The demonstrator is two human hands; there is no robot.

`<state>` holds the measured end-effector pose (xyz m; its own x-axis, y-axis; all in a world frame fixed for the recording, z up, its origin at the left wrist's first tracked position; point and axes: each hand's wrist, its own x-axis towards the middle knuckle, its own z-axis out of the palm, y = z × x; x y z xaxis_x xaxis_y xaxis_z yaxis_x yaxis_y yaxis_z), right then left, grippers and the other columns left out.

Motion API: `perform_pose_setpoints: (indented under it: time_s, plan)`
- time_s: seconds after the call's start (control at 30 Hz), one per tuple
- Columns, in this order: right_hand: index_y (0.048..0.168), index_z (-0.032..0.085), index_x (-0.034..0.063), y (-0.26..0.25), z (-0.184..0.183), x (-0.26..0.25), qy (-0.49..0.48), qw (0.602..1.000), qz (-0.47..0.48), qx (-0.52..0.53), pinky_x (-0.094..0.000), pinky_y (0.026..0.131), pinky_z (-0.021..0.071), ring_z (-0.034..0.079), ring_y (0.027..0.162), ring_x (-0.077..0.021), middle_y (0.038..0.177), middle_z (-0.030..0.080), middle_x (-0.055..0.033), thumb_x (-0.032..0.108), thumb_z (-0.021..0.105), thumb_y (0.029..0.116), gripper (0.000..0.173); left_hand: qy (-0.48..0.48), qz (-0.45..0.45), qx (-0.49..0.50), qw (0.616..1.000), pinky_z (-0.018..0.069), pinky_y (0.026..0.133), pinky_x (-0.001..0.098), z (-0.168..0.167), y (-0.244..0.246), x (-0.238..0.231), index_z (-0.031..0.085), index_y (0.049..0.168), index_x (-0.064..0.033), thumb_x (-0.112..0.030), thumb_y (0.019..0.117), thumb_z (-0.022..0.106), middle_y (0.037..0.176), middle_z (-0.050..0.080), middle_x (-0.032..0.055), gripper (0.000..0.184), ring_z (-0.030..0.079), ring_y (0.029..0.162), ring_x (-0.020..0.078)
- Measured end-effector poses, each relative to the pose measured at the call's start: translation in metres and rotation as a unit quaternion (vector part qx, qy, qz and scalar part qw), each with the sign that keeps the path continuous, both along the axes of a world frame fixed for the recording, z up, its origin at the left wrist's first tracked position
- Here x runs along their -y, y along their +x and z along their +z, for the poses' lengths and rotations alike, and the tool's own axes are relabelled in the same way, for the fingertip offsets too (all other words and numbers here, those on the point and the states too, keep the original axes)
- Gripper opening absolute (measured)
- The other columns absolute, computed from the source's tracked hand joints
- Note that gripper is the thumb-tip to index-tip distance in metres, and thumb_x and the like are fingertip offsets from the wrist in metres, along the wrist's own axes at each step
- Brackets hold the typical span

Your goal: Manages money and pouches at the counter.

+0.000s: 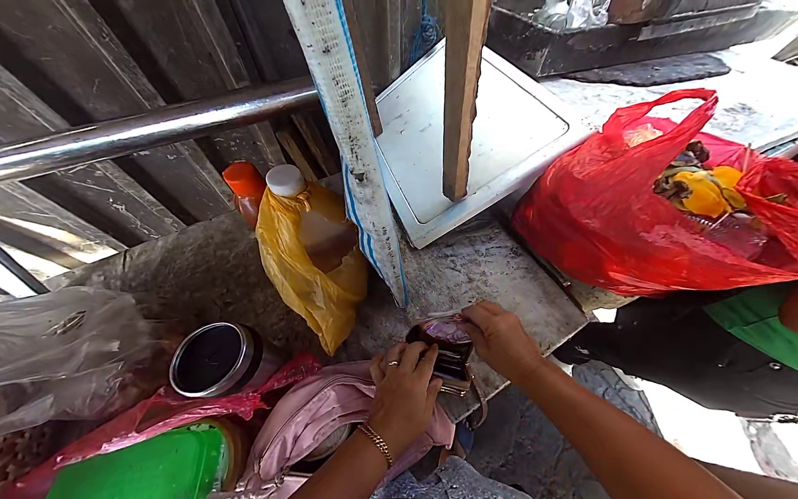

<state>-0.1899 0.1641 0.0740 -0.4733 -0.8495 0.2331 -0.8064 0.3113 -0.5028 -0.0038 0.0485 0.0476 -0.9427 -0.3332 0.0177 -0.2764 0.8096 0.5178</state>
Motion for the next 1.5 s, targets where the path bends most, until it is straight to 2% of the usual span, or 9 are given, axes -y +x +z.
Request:
perform_pose_setpoints:
  time_s: [0.17,0.4,0.7,0.83,0.93,1.1,1.33,1.43,1.5]
  plan:
    - [0.117,0.068,-0.003,0.024,0.044,0.033,0.31,0.949,0.042,0.042,-0.0527,0.09,0.0549,0.066,0.106,-0.0404,0.113,0.064,-0.025,0.004,0.053,0.1001,0.024,0.033,-0.03,0.087,0.995,0.0227,0.11,0.0728,0.014,0.001,0.006,0.057,0.146,-0.0207,-0.036,0.1031,0.05,0.149,0.054,0.0058,0.046,0.041,0.144,0.0357]
    - [0.127,0.057,-0.0055,0.048,0.038,0.069,0.4,0.915,0.031,0.045,-0.0557,0.094,0.0525,0.064,0.117,-0.0431,0.12,0.065,-0.0268,-0.002,0.043,0.1023,0.029,0.034,-0.043,0.136,0.989,0.0161,0.115,0.0708,0.018,0.004,0.007,0.056,0.147,-0.0219,-0.038,0.1046,0.047,0.154,0.049,0.0033,0.046,0.033,0.149,0.032]
    - [0.129,0.068,0.0036,0.01,0.026,-0.009,0.153,0.975,-0.005,0.158,-0.0463,0.096,0.0548,0.066,0.111,-0.0341,0.124,0.067,-0.0205,0.022,0.069,0.0966,0.037,0.068,-0.075,0.191,0.976,0.0034,0.112,0.0786,0.027,-0.005,0.014,0.031,0.162,-0.0227,-0.047,0.1047,0.047,0.172,0.014,-0.0066,0.064,0.004,0.159,0.0336]
    - [0.158,0.032,-0.0003,0.01,0.003,-0.039,0.152,0.952,0.006,0.267,-0.0495,0.11,0.0455,0.046,0.14,-0.0367,0.157,0.041,-0.0232,0.038,0.084,0.0817,0.099,0.076,-0.081,0.22,0.969,0.0024,0.113,0.0785,0.03,-0.01,0.015,0.025,0.164,-0.022,-0.052,0.103,0.049,0.173,0.01,-0.0053,0.072,0.002,0.159,0.0332]
    - [0.16,0.02,-0.0046,0.025,-0.012,-0.031,0.123,0.946,-0.013,0.301,-0.0462,0.119,0.0363,0.041,0.145,-0.0363,0.157,0.039,-0.0274,0.036,0.092,0.0696,0.123,0.071,-0.085,0.214,0.971,0.0031,0.113,0.0779,0.028,-0.01,0.015,0.027,0.163,-0.0194,-0.053,0.1001,0.054,0.172,0.014,-0.001,0.077,0.006,0.158,0.0339]
    - [0.143,0.048,-0.0049,0.048,-0.021,-0.026,0.081,0.967,-0.047,0.236,-0.043,0.108,0.048,0.056,0.127,-0.0342,0.137,0.056,-0.0241,0.036,0.09,0.072,0.092,0.059,-0.088,0.199,0.974,0.0064,0.113,0.0787,0.02,-0.003,0.015,0.03,0.161,-0.0194,-0.051,0.0961,0.063,0.171,0.018,0.0019,0.08,0.012,0.157,0.0347]
    - [0.153,0.035,-0.0014,0.055,-0.02,-0.007,0.203,0.966,-0.051,0.152,-0.0468,0.107,0.0482,0.056,0.131,-0.0353,0.146,0.051,-0.0229,0.029,0.086,0.0761,0.097,0.093,-0.099,0.202,0.97,0.0073,0.115,0.0766,0.027,-0.004,0.02,0.024,0.164,-0.0195,-0.037,0.0952,0.068,0.173,0.009,0.0012,0.083,0.005,0.158,0.0348]
    - [0.141,0.055,0.0012,0.046,-0.025,-0.001,0.174,0.964,-0.081,0.185,-0.0508,0.103,0.051,0.063,0.121,-0.0352,0.135,0.061,-0.0211,0.022,0.076,0.0871,0.061,0.206,-0.017,-0.051,0.977,0.0311,0.12,0.055,0.012,0.015,0.019,0.052,0.147,-0.0042,-0.023,0.087,0.073,0.158,0.044,0.014,0.066,0.037,0.149,0.0303]
    - [0.13,0.063,-0.0004,0.04,-0.031,-0.002,0.127,0.962,-0.107,0.216,-0.0518,0.101,0.0515,0.066,0.114,-0.0347,0.125,0.067,-0.0206,0.021,0.073,0.0884,0.048,0.335,0.086,-0.135,0.928,0.0522,0.104,0.0385,0.009,0.024,0.012,0.053,0.14,0.0044,-0.016,0.0834,0.075,0.139,0.058,0.0191,0.064,0.06,0.127,0.0243]
